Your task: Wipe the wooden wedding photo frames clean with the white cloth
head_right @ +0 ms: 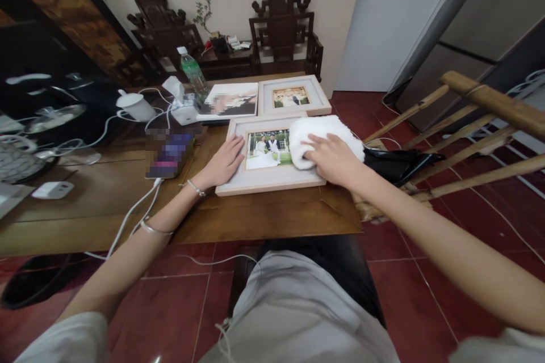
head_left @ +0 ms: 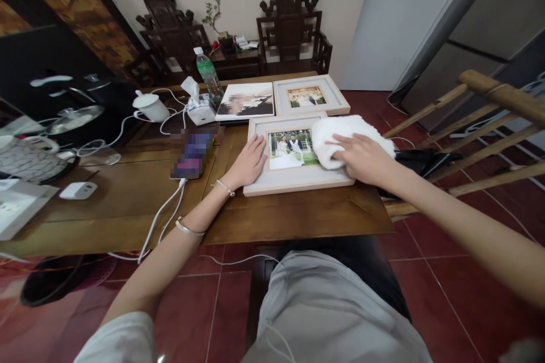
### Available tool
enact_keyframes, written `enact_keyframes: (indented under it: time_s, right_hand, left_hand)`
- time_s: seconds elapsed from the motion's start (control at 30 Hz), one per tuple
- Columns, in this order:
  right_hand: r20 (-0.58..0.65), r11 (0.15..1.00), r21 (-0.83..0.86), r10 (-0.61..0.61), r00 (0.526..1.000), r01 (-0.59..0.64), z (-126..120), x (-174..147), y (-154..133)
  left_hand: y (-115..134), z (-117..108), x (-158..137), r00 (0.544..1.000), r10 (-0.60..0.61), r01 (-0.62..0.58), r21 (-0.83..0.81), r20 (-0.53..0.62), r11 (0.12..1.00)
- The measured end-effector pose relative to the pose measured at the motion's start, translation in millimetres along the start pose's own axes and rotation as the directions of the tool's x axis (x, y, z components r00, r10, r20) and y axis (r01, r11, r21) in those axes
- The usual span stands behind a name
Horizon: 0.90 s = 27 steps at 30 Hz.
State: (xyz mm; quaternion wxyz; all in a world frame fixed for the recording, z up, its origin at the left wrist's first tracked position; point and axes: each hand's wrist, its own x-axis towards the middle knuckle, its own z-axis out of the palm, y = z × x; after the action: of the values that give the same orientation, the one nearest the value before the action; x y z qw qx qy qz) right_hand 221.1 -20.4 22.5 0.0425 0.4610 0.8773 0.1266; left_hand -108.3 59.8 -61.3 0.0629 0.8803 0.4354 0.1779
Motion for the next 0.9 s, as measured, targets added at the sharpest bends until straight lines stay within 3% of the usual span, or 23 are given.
enact_keyframes:
  time_s: [0.13, 0.23, 0.43, 0.6, 0.7, 0.9]
  right_hand:
    - [-0.017, 0.994, -0.028, 0.101, 0.995, -0.101, 13.1, 44.9, 24.8]
    - [-0.023, 0.996, -0.036, 0.076, 0.997, -0.077, 16.7, 56.1, 29.2]
    - [-0.015, 0.997, 0.029, -0.07, 0.997, 0.07, 3.4, 1.1, 1.3]
    - [-0.023, 0.993, 0.079, -0.086, 0.996, 0.088, -3.5, -29.1, -16.2]
    - [-0.021, 0.998, 0.058, -0.026, 0.999, 0.027, 3.9, -8.4, -5.4]
    - [-0.062, 0.996, 0.004, 0.094, 0.994, -0.094, 18.8, 63.4, 31.4]
  left_hand:
    - [-1.8, -0.2, -1.3, 1.0, -0.004, 0.004, -0.011, 0.007, 1.0]
    - [-2.7, 0.9, -1.6, 1.0, -0.011, 0.011, -0.012, -0.009, 1.0]
    - [1.8, 3.5, -0.3, 0.998, -0.057, 0.057, -0.011, -0.039, 0.998]
    - [5.0, 1.5, 0.7, 0.997, -0.076, 0.075, -0.009, -0.026, 0.997]
    - [3.6, 0.3, 0.5, 0.998, -0.06, 0.06, -0.019, -0.01, 0.998]
    - [0.9, 2.0, 0.2, 0.999, -0.036, 0.036, -0.036, -0.014, 0.999]
